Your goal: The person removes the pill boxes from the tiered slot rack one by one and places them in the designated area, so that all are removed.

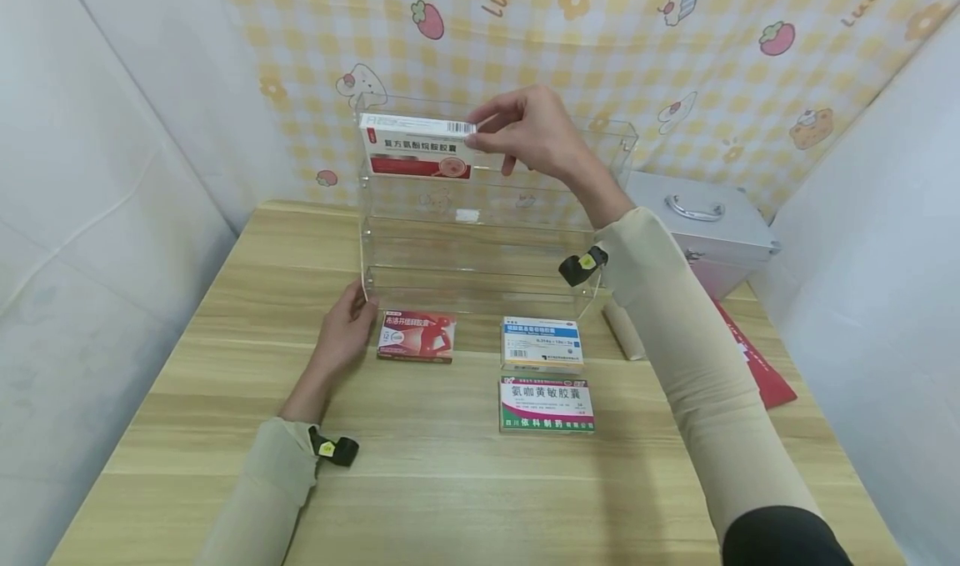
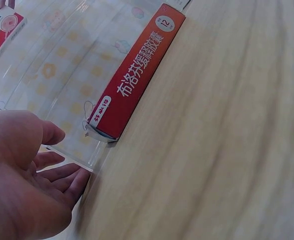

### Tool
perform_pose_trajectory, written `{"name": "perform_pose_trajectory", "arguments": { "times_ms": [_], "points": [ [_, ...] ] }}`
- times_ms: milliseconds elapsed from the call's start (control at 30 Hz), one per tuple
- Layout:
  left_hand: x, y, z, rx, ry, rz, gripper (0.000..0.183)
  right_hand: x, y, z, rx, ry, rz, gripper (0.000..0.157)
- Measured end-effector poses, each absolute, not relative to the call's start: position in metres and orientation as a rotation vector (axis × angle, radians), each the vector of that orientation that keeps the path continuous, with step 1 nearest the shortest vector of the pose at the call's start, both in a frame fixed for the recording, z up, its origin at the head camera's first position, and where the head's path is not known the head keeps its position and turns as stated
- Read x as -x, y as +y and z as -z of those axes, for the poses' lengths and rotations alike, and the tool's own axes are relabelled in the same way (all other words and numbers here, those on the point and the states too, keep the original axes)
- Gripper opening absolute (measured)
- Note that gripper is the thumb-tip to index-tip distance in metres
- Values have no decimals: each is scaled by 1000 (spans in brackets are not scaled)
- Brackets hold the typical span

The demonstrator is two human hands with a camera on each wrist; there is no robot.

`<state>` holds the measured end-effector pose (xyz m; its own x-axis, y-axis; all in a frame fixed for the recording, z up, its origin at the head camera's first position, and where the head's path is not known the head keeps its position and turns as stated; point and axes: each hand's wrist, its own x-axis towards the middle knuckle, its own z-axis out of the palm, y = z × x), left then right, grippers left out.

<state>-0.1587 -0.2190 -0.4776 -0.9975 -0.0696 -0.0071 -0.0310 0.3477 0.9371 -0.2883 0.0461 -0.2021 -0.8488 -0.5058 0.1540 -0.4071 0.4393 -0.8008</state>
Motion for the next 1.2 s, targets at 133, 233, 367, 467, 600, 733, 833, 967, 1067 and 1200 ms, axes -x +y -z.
{"name": "perform_pose_trajectory", "arguments": {
  "times_ms": [133, 233, 367, 467, 600, 733, 833, 967, 1067, 1200],
  "points": [
    [158, -219, 478, -99, -2557, 1766, 54, 301, 49, 209, 835, 2556, 1414, 25],
    [158, -219, 478, -99, -2561, 1758, 54, 303, 50, 210, 856, 2559, 1416, 25],
    [158, -219, 479, -97, -2560, 1755, 53, 300, 50, 208, 873, 2557, 1416, 25],
    [158, -219, 479, -100, -2559, 1751, 53, 298, 50, 207, 875, 2551, 1416, 25],
    [157, -219, 478, -97, -2560, 1750, 53, 295, 50, 205, 869, 2548, 1401, 26],
    [157, -219, 477, -92, -2564, 1751, 53, 291, 50, 203, 865, 2548, 1359, 27],
    [157, -218, 476, -89, -2564, 1754, 53, 287, 50, 204, 874, 2544, 1338, 28],
    [157, -218, 476, -89, -2559, 1761, 54, 285, 51, 205, 909, 2551, 1317, 26],
    [157, -218, 477, -91, -2558, 1760, 54, 283, 51, 207, 936, 2557, 1301, 25],
    [157, -218, 476, -95, -2561, 1752, 55, 280, 51, 208, 963, 2546, 1285, 25]
  ]
}}
